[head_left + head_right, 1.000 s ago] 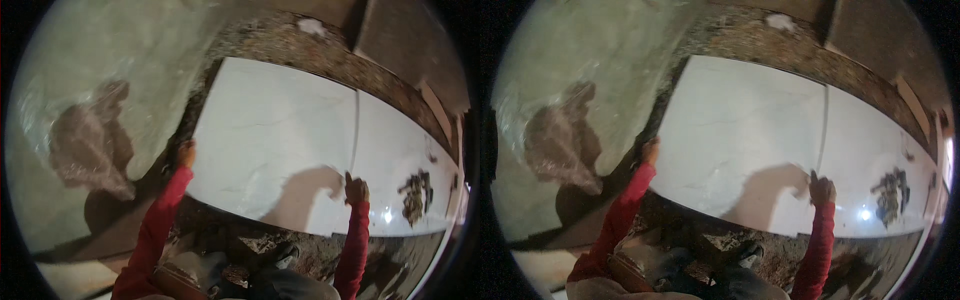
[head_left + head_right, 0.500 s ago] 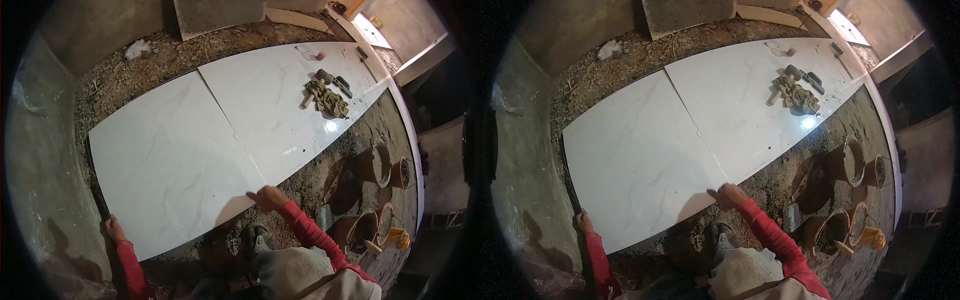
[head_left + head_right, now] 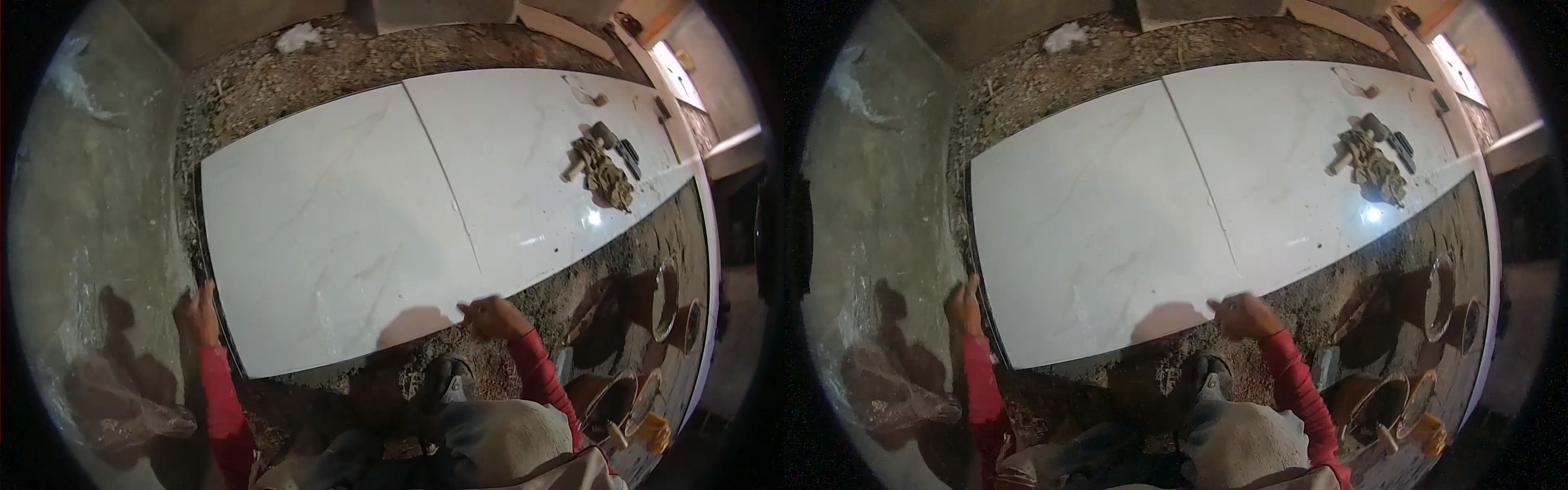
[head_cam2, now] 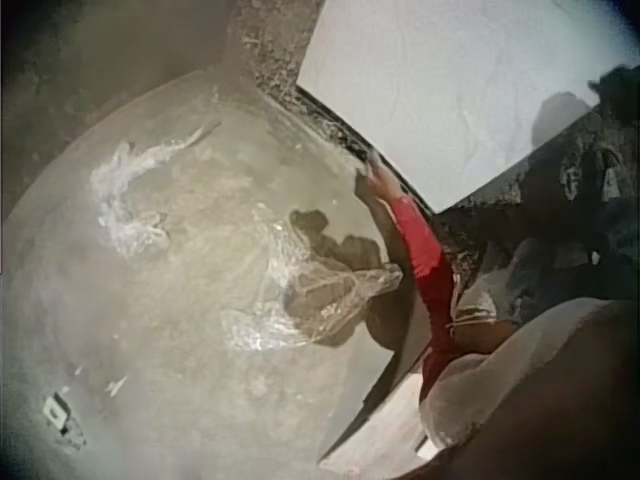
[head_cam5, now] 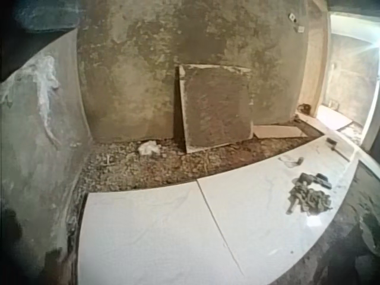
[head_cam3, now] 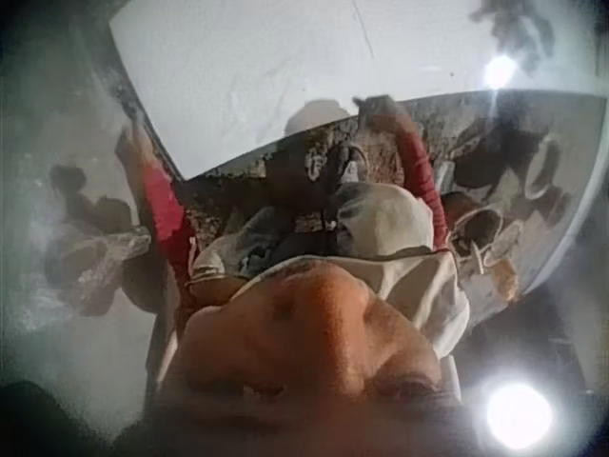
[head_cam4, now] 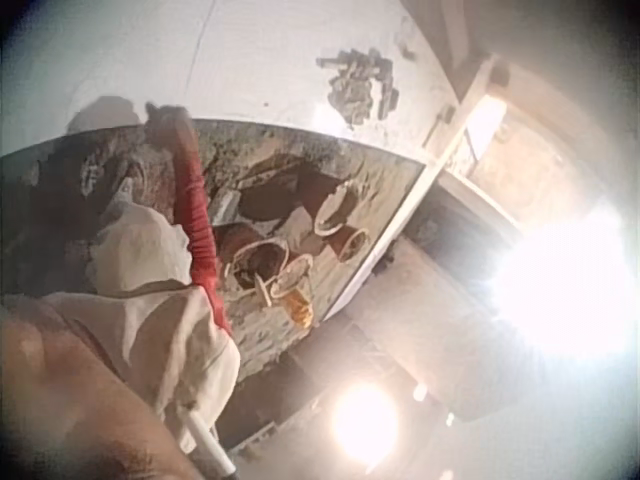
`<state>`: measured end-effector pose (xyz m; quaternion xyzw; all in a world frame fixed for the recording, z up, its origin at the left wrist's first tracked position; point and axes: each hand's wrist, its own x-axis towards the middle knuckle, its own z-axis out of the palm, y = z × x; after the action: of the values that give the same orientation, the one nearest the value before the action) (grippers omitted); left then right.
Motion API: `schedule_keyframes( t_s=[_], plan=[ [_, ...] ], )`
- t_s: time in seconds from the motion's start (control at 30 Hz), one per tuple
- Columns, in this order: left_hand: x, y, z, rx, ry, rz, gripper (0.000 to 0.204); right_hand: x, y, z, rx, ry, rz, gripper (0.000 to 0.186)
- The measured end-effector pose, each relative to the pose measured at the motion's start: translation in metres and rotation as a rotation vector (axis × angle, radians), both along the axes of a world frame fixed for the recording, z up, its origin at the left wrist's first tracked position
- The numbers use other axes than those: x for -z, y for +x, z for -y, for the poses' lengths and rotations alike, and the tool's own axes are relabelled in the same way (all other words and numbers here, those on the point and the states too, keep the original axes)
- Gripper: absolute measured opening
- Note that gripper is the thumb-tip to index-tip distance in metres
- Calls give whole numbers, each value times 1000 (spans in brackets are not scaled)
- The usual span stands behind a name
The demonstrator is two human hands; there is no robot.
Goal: The person applies a layer of wet mortar to the floor using a trowel, spreads it out to create a level base, and then carefully places a large white tile over the mortar. The person presses the tile down by hand and uses a rubber mallet to tap and level it into position.
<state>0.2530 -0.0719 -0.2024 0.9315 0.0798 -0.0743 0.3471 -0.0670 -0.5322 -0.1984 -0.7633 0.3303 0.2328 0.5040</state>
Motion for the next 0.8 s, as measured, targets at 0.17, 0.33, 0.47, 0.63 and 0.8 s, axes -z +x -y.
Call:
schedule_keyframes(
  t_s=[0.17, 0.33, 0.47, 0.63, 0.8],
  plan=[
    [-58, 49, 130, 394, -144, 445, 23, 32, 119, 86, 269, -494, 563, 30],
    [-34, 135, 265, 767, 87, 363, 18, 93, 207, 163, 191, -1032, 566, 39],
    [21, 208, 356, 842, 402, 567, 21, 116, 217, 175, 179, -1164, 563, 50],
    [72, 266, 407, 751, 414, 435, 18, 113, 218, 173, 154, -1157, 501, 49],
    [85, 291, 408, 837, 389, 329, 19, 102, 222, 173, 159, -1126, 495, 48]
  ],
)
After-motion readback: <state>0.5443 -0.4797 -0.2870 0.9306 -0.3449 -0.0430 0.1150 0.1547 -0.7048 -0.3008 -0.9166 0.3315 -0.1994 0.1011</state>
